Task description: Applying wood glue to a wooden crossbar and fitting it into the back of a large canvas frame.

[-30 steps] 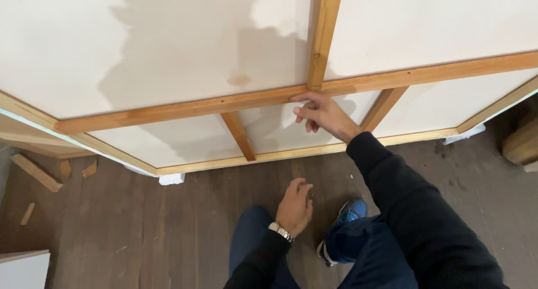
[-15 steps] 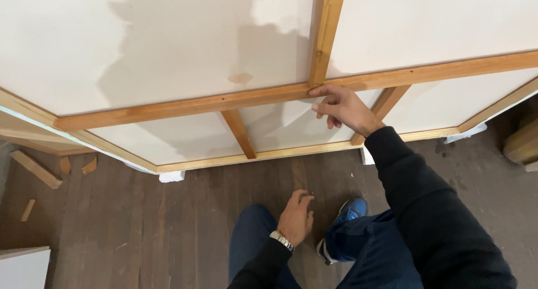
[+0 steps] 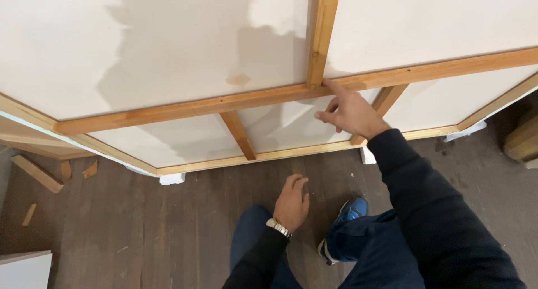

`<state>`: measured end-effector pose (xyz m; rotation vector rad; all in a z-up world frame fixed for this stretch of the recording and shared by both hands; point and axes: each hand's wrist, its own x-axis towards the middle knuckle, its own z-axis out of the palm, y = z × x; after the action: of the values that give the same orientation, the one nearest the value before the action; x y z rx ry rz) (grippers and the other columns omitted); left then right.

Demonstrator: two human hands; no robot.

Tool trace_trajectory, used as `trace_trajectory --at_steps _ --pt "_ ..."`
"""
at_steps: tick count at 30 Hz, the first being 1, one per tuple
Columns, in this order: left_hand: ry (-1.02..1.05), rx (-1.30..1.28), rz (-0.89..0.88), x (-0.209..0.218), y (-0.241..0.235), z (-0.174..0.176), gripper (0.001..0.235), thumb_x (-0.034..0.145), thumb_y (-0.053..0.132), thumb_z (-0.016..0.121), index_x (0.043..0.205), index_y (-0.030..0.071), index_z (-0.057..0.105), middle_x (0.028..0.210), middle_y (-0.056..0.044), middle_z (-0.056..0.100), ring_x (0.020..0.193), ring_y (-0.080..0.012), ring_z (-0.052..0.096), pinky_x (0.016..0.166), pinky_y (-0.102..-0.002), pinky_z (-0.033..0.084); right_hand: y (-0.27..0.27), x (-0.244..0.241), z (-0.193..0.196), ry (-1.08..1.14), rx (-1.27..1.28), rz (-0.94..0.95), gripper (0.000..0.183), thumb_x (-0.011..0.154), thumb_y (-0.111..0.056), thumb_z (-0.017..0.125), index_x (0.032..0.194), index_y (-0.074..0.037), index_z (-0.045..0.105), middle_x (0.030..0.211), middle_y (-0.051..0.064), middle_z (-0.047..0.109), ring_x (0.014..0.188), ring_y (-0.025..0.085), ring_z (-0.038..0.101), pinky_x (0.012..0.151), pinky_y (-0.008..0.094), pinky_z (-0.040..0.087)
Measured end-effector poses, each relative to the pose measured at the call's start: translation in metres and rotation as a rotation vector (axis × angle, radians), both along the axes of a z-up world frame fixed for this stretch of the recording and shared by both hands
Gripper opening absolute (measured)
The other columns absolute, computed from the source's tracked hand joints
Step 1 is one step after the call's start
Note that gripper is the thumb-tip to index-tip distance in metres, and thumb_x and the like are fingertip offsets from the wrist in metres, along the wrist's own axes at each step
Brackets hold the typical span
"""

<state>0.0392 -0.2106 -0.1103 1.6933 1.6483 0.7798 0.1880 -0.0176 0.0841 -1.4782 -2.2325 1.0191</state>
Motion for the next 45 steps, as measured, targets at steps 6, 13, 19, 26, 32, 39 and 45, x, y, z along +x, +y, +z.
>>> trace_trajectory --at_steps 6,13,19,26,32,39,45 --pt "-0.031 0.154 0.075 -0.010 0.015 0.002 0.044 0.086 0.003 0.068 0.129 0.002 0.059 0.136 -0.018 0.054 0.117 -0.0407 0.060 0.096 -0.044 0.052 -0.005 0.014 0.017 -0.194 -0.222 0.023 0.051 0.095 -0.041 0.069 0.125 0.000 0.075 0.079 0.012 0.078 0.059 0.025 0.076 0.059 0.037 0.060" --pt "-0.022 0.151 0.058 -0.003 0.006 -0.007 0.045 0.084 0.004 0.070 0.128 0.003 0.059 0.136 -0.017 0.054 0.118 -0.0396 0.060 0.097 -0.044 0.052 -0.026 -0.018 -0.009 -0.587 0.384 0.297 0.085 0.092 -0.047 0.069 0.161 -0.020 0.028 0.074 0.016 0.075 0.070 0.036 0.071 0.065 0.048 0.057" --pt "-0.013 0.108 0.032 0.000 -0.002 -0.012 0.046 0.085 0.005 0.070 0.129 0.003 0.058 0.137 -0.018 0.052 0.119 -0.0395 0.059 0.097 -0.043 0.052 -0.022 -0.025 -0.015 -0.755 0.523 0.301 0.091 0.093 -0.047 0.067 0.165 -0.021 0.016 0.073 0.009 0.071 0.057 0.029 0.069 0.052 0.045 0.053" --pt "-0.001 0.089 0.048 -0.009 -0.009 -0.012 0.046 0.085 0.005 0.070 0.129 0.003 0.058 0.135 -0.017 0.054 0.116 -0.0393 0.060 0.095 -0.044 0.053 -0.028 -0.014 -0.013 -0.905 0.454 0.242 0.099 0.092 -0.050 0.068 0.167 -0.020 0.010 0.074 0.010 0.071 0.060 0.027 0.070 0.053 0.042 0.055" --pt "-0.007 0.093 0.063 -0.017 -0.005 -0.009 0.044 0.088 0.006 0.068 0.130 0.003 0.057 0.136 -0.016 0.054 0.114 -0.0389 0.062 0.094 -0.044 0.054 -0.027 -0.012 -0.013 -0.873 0.413 0.188 0.097 0.093 -0.053 0.068 0.166 -0.018 0.013 0.074 0.009 0.073 0.065 0.029 0.072 0.058 0.045 0.055" --pt "0.015 0.110 0.049 -0.015 -0.004 -0.013 0.044 0.087 0.007 0.070 0.130 0.003 0.058 0.135 -0.016 0.055 0.115 -0.0382 0.061 0.093 -0.043 0.054 -0.035 -0.015 0.005 -0.939 0.401 0.156 0.102 0.088 -0.053 0.069 0.169 -0.023 0.015 0.080 0.011 0.073 0.070 0.028 0.074 0.059 0.045 0.057" --pt "-0.050 0.179 0.090 -0.028 0.010 -0.009 0.035 0.089 0.006 0.069 0.124 0.003 0.064 0.119 -0.015 0.066 0.108 -0.0332 0.066 0.091 -0.041 0.055 -0.025 0.004 0.009 -0.811 0.295 0.007 0.047 0.098 -0.055 0.069 0.113 -0.011 0.076 0.091 0.011 0.076 0.085 0.030 0.074 0.073 0.045 0.058"
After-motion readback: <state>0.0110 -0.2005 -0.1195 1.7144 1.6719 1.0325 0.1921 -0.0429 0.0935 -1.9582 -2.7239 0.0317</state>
